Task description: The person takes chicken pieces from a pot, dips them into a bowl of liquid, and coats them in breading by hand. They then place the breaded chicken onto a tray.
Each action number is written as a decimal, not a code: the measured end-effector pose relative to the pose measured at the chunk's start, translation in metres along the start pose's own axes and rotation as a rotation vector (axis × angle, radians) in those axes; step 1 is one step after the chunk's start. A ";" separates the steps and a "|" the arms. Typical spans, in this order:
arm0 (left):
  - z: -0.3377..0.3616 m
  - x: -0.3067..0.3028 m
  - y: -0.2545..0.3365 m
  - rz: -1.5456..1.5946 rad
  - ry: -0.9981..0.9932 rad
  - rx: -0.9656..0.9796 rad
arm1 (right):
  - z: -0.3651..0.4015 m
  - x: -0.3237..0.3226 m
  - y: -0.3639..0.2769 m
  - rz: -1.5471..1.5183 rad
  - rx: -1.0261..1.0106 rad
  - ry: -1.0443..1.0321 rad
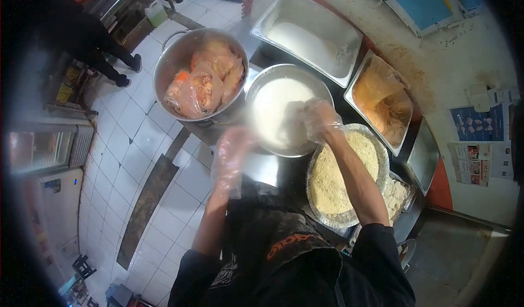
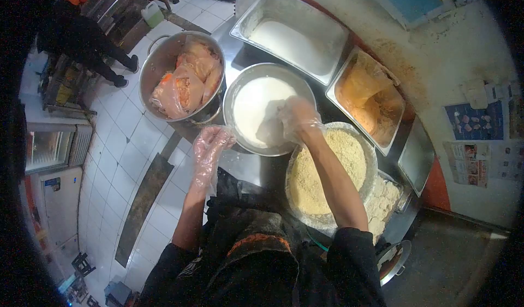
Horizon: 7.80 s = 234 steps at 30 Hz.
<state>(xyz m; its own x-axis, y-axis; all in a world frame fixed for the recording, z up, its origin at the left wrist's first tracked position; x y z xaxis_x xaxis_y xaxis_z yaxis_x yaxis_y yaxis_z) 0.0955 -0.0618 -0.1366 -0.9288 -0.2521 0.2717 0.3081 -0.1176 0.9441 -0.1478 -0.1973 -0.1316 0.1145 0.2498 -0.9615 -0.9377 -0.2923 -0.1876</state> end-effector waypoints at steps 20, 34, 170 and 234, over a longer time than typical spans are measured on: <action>0.008 0.018 -0.011 -0.022 -0.063 0.033 | 0.058 -0.208 -0.051 -0.407 0.263 0.161; 0.116 0.211 -0.052 -1.137 -1.498 0.430 | 0.042 -0.080 -0.026 -0.476 0.102 0.244; 0.125 0.194 -0.175 -1.014 -1.465 0.078 | 0.280 0.032 0.063 -0.227 0.527 -0.021; 0.081 0.221 -0.152 -1.032 -1.538 -0.376 | 0.170 0.031 0.081 -0.379 0.104 0.178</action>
<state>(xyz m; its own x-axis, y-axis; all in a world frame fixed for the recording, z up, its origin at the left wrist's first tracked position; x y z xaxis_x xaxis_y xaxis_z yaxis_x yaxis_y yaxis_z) -0.1732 -0.0220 -0.2046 -0.0395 0.9812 -0.1891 -0.5890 0.1300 0.7976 -0.2758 -0.0563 -0.1428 0.5034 0.1559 -0.8499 -0.8456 -0.1135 -0.5217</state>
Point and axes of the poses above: each hand's wrist, its own z-axis away from the middle knuckle, its own x-axis out of the palm, y = z × x, the point moved 6 cm from there along -z, towards the middle knuckle, and after that the axes turned 3 degrees about x, right-handed, at the moved point
